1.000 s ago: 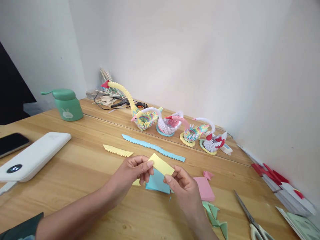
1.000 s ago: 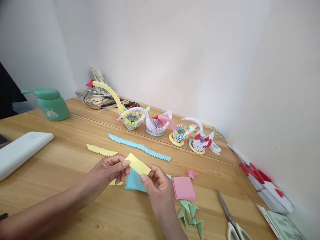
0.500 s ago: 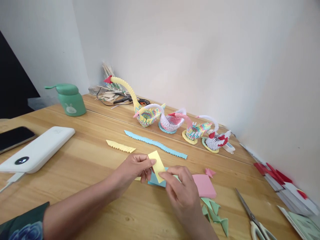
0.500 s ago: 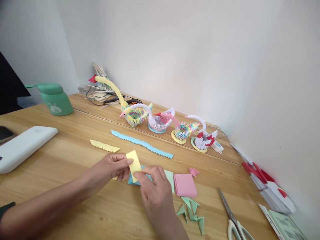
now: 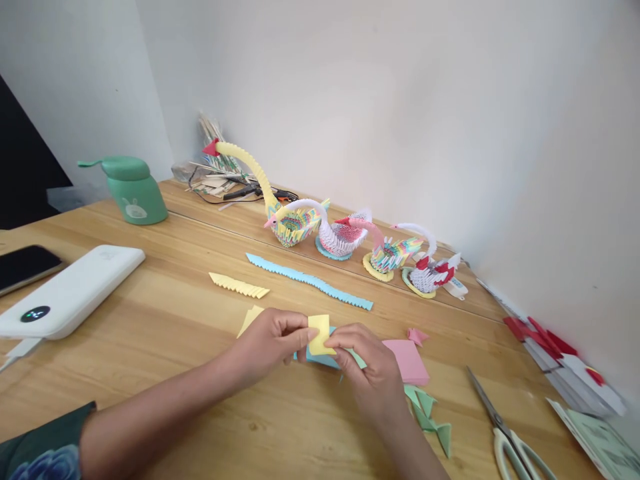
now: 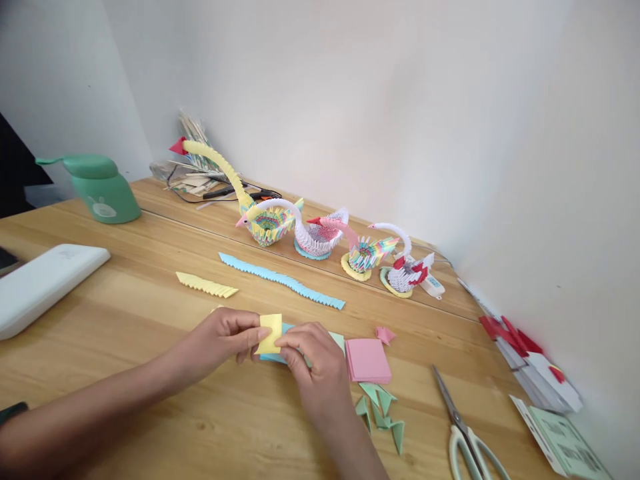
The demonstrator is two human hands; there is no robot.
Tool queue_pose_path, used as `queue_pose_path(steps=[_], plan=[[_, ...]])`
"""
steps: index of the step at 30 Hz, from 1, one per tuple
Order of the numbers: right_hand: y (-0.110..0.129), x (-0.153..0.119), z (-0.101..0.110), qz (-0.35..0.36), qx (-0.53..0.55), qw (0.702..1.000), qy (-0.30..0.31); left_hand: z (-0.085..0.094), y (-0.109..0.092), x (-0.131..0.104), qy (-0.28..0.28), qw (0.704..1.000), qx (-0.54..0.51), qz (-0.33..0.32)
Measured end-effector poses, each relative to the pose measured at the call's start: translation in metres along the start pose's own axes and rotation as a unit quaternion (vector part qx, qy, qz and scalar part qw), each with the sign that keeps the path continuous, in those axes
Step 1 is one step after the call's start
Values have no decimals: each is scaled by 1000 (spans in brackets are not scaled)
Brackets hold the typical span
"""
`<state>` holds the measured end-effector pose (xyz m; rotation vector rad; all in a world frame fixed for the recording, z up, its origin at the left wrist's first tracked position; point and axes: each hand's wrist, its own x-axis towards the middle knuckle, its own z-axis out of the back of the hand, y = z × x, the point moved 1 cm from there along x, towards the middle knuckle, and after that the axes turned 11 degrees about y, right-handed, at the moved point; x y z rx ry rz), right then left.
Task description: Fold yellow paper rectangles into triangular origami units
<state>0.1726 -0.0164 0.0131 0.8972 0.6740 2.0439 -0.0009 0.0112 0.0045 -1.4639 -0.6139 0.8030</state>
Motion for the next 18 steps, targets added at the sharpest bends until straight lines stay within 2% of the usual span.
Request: queue_pose_path(steps=[3,8,13,18], plan=[[0,-1,-4,-86,103,991,-21,-3,-5,-4,-9,997,69,-23],[1,-1,-9,-177,193,963,-61,-5,-10,-6,1,997,76,-29],[2,-1,-11,-183,238,950,-85,-6,-7,-5,14,998,64,-25],[-2,-2,-11,-195,243,947,-76,-5,-6,-7,39,998,39,-13]])
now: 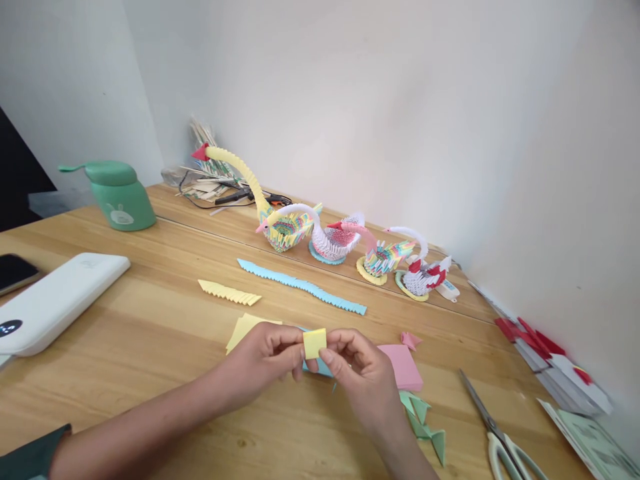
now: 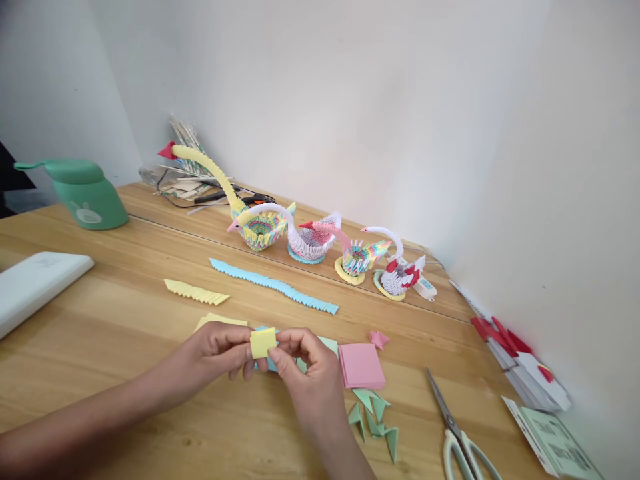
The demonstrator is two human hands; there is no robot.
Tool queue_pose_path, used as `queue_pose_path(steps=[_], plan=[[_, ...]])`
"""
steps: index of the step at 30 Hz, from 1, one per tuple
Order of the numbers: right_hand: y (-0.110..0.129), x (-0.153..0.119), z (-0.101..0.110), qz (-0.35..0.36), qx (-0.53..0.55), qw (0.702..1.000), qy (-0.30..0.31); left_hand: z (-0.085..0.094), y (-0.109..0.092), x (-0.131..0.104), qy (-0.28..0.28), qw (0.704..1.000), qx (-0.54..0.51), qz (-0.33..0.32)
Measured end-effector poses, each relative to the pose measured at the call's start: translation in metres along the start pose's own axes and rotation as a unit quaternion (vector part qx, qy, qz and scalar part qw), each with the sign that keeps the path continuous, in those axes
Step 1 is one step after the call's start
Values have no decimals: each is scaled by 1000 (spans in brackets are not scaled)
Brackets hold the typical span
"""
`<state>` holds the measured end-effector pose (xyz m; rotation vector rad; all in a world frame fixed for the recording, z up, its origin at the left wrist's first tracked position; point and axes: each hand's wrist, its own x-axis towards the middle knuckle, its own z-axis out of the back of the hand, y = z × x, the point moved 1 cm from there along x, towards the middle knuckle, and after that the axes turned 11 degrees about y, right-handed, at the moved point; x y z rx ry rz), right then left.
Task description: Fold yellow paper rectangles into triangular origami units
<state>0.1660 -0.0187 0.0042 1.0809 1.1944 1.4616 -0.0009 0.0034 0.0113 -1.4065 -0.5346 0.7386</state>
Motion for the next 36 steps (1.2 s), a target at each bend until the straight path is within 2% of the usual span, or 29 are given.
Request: queue_pose_path(steps=[4,10,19,23,26,29,32,36], plan=[[-1,1,2,8,-11,1000,17,1,-1,0,19,999,-14,-24],[2,1,1,19,-48,998,41,-1,4,4,-53,998,15,-8],[13,-3,6,31,-164,986,22,-4,4,2,-38,995,90,-11],[10,-2,5,6,-100,995,-2,-4,3,2,-47,997,56,-6],[5,0,6,-5,-28,1000,10,-5,5,4,-29,998,48,-2],[2,2,5,-18,30,999,8,-5,9,5,-46,999,24,3],[1,2,4,-23,56,998,-3,-4,11,7,-55,998,-14,8],[0,1,5,-22,61,998,25,-1,9,7,-39,997,-59,-5]])
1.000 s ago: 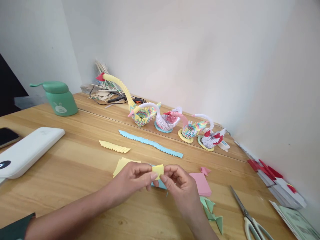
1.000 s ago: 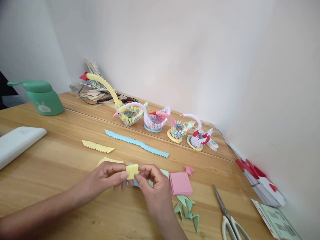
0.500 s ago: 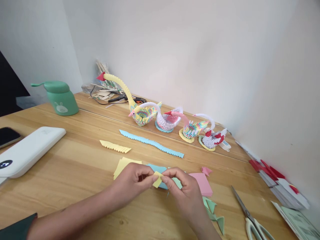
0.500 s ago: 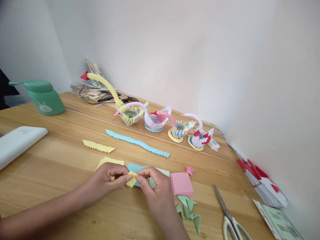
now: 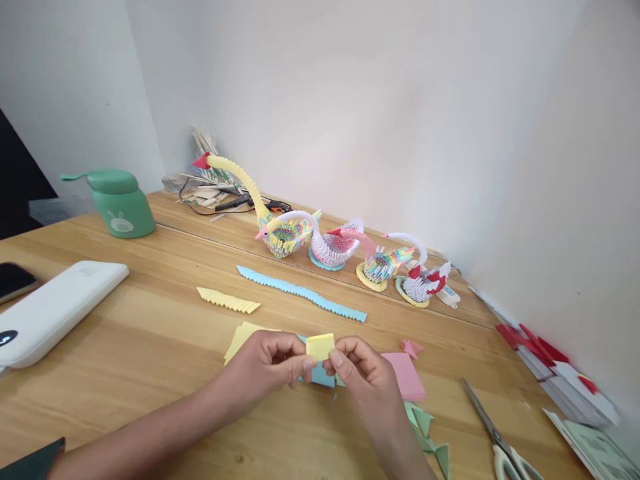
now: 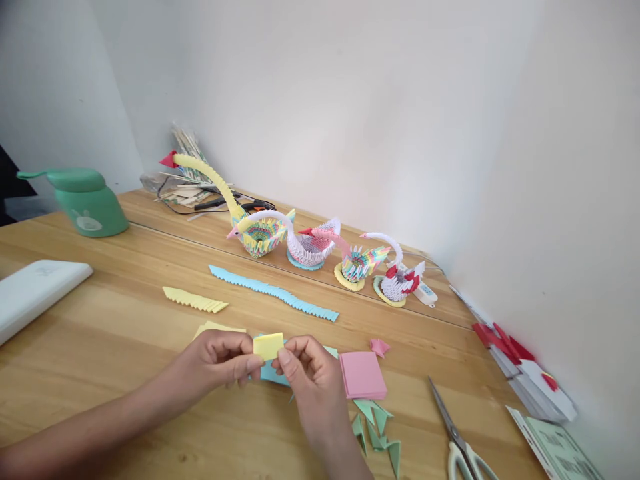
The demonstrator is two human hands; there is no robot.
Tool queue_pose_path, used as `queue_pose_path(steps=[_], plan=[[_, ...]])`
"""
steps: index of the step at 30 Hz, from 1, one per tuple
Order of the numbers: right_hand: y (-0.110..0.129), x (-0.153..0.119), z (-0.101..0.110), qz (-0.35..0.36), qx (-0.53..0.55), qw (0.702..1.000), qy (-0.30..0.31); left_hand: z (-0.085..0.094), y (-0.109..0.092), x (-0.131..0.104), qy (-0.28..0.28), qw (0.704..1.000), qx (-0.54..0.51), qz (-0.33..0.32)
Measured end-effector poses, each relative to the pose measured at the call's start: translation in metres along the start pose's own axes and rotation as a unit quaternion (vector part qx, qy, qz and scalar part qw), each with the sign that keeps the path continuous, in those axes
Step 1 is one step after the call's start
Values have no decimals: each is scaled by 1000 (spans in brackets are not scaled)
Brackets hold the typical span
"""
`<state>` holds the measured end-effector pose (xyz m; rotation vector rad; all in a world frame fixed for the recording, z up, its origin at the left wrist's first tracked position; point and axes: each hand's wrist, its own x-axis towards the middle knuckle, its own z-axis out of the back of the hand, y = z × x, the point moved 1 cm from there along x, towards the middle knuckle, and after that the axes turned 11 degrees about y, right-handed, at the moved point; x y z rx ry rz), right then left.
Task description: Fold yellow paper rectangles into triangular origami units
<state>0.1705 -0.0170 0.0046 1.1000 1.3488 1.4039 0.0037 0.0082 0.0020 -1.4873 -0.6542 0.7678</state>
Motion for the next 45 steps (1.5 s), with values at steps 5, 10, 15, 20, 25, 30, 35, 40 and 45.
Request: queue_pose_path(steps=[5,10,15,20,25,30,35,40,45], plan=[[-1,0,0,-8,5,1000,10,1,1,-2,6,1000,-11,-10],[1,-2,-3,-1,-37,999,9,1,-1,-3,-35,999,-8,-10],[2,-2,-3,6,-99,995,28,2,-6,-4,-63,998,1,-18],[3,-1,-6,23,-114,993,23,-1,-11,-6,-65,990,119,-42],[5,-3,-6,42,-124,990,-43,-4,-3,-4,-10,995,94,-14],[6,-3,-5,40,-118,991,-51,-4,-1,-4,6,996,90,-13],[7,-3,-6,32,-115,992,-49,-3,-4,-4,9,998,65,-7],[6,-3,-9,28,-125,991,-24,-1,-8,-4,-27,999,17,-6],[4,-2,-8,18,-143,990,9,0,-9,-4,-43,999,29,-15]])
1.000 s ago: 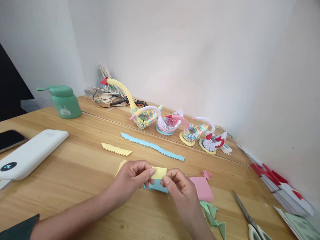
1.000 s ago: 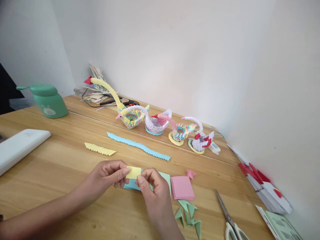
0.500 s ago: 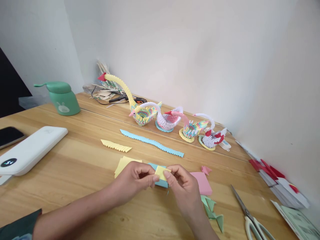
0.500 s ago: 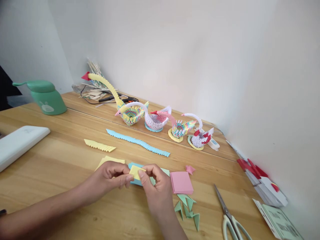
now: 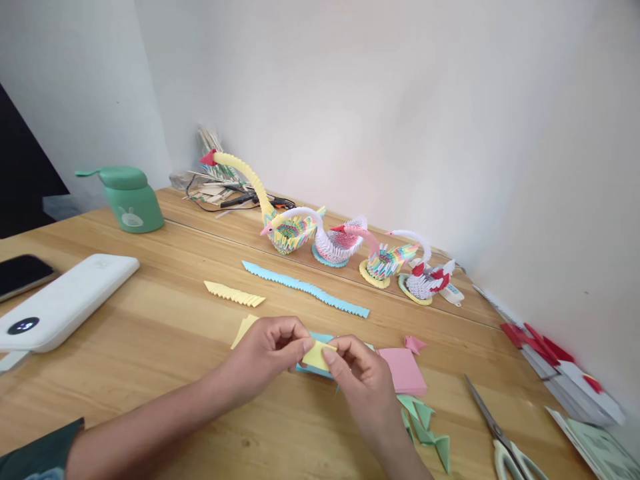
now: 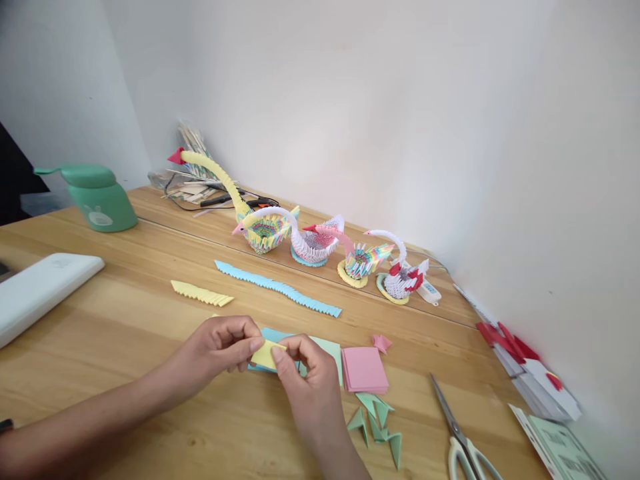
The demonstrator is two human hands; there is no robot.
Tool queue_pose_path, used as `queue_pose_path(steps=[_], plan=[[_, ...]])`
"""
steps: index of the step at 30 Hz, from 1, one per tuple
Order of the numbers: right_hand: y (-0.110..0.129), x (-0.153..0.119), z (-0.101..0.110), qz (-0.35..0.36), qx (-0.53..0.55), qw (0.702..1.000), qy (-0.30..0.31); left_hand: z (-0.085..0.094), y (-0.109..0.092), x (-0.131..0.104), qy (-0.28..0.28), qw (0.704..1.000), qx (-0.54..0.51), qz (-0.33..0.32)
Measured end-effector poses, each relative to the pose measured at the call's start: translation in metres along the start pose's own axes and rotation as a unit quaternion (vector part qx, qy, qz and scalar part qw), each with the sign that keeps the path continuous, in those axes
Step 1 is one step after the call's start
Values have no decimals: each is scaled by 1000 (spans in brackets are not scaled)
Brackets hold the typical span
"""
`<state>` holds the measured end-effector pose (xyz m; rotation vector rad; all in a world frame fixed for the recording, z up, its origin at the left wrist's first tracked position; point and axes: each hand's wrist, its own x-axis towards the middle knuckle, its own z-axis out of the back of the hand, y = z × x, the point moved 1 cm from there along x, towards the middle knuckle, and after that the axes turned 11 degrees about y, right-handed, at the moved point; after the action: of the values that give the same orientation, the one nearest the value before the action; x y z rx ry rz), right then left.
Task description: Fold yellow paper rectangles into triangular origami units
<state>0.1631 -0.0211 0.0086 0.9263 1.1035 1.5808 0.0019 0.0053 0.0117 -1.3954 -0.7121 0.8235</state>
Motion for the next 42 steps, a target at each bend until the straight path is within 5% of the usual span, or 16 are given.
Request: queue_pose_path(steps=[9,25,35,42], plan=[[-6,3,5,-32,29,999,-22,-2,9,2,16,999,-32,-25],[-13,5,5,-53,111,992,-22,-1,8,-1,-9,966,241,-90],[-5,3,5,0,182,983,10,-1,13,2,16,999,-36,-14],[-1,2,3,-34,195,980,11,1,17,4,36,995,-88,11]])
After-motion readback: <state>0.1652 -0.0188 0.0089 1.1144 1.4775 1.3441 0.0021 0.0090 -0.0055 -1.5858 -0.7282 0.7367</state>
